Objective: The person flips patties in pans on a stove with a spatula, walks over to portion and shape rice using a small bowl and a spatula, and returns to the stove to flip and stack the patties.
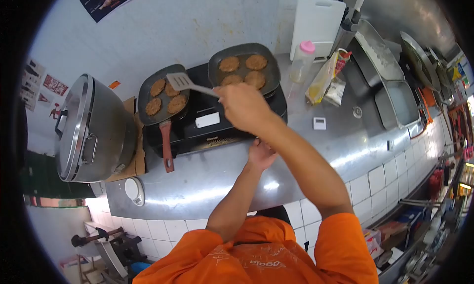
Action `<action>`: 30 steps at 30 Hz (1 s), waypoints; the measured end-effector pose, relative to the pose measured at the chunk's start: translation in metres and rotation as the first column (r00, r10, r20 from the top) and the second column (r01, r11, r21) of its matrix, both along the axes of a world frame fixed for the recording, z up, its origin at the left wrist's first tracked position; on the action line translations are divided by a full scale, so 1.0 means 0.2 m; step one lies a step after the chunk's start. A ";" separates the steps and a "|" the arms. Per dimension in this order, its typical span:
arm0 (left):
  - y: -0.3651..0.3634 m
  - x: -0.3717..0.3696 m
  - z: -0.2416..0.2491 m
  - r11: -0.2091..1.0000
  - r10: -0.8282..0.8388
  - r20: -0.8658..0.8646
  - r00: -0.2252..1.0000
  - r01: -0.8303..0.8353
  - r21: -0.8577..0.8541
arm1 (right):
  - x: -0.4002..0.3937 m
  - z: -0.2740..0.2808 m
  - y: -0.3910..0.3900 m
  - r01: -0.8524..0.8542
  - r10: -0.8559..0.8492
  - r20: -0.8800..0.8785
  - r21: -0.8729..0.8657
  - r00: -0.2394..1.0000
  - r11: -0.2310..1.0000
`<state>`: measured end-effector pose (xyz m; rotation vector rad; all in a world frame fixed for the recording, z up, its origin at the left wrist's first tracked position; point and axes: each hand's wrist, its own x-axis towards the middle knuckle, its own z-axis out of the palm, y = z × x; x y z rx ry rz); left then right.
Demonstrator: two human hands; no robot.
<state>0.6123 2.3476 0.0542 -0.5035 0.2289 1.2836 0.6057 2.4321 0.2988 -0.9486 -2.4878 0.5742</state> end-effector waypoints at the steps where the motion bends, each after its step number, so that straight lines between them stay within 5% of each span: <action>1: 0.02 0.02 -0.08 0.991 0.039 0.053 0.998 -0.045 0.128 | 0.02 -0.05 0.02 -0.013 0.013 0.015 0.000 1.000 1.000; 3: 0.03 0.04 -0.21 0.922 0.096 0.163 0.982 -0.150 0.358 | 0.05 -0.12 0.06 -0.008 0.008 0.030 -0.016 1.000 1.000; 4: 0.03 0.07 0.07 0.982 0.184 -0.034 0.982 -0.185 -0.030 | 0.06 -0.14 0.08 0.006 -0.003 0.069 -0.043 0.998 0.999; 7: 0.05 0.09 0.01 0.972 0.230 -0.002 0.973 -0.229 -0.047 | 0.20 -0.10 0.13 0.040 -0.029 0.141 -0.073 0.990 0.997; 10: 0.04 0.06 -0.29 0.980 0.181 -0.097 0.979 -0.172 0.097 | 0.45 0.10 0.17 0.017 -0.019 0.159 0.016 0.987 1.000; 11: 0.03 0.08 -0.28 0.983 0.182 -0.172 0.968 -0.181 0.023 | 0.52 0.19 0.18 0.028 -0.026 0.176 -0.009 0.984 1.000; 13: 0.03 0.11 -0.19 0.972 0.154 -0.316 0.936 -0.200 -0.120 | 0.63 0.30 0.22 0.035 -0.040 0.204 0.028 0.978 0.999; 16: -0.07 0.11 0.06 0.988 -0.078 -0.407 0.910 0.016 -0.154 | 0.72 0.37 0.29 0.020 -0.072 0.311 0.169 0.948 0.985; 18: -0.09 0.10 0.42 0.986 -0.159 -0.457 0.875 0.119 -0.116 | 0.74 0.40 0.34 0.022 -0.121 0.454 0.218 0.883 0.976; 20: -0.07 0.06 0.50 0.985 -0.164 -0.519 0.839 0.165 -0.045 | 0.70 0.49 0.33 -0.007 -0.156 0.553 0.282 0.819 0.959; 22: -0.05 0.03 0.46 0.985 -0.094 -0.585 0.806 0.162 0.065 | 0.63 0.55 0.33 -0.045 -0.160 0.617 0.304 0.771 0.952; 30: -0.05 0.10 0.40 0.998 0.010 -0.872 0.490 0.052 0.040 | 0.40 0.47 0.38 -0.080 -0.119 0.642 0.271 0.758 0.959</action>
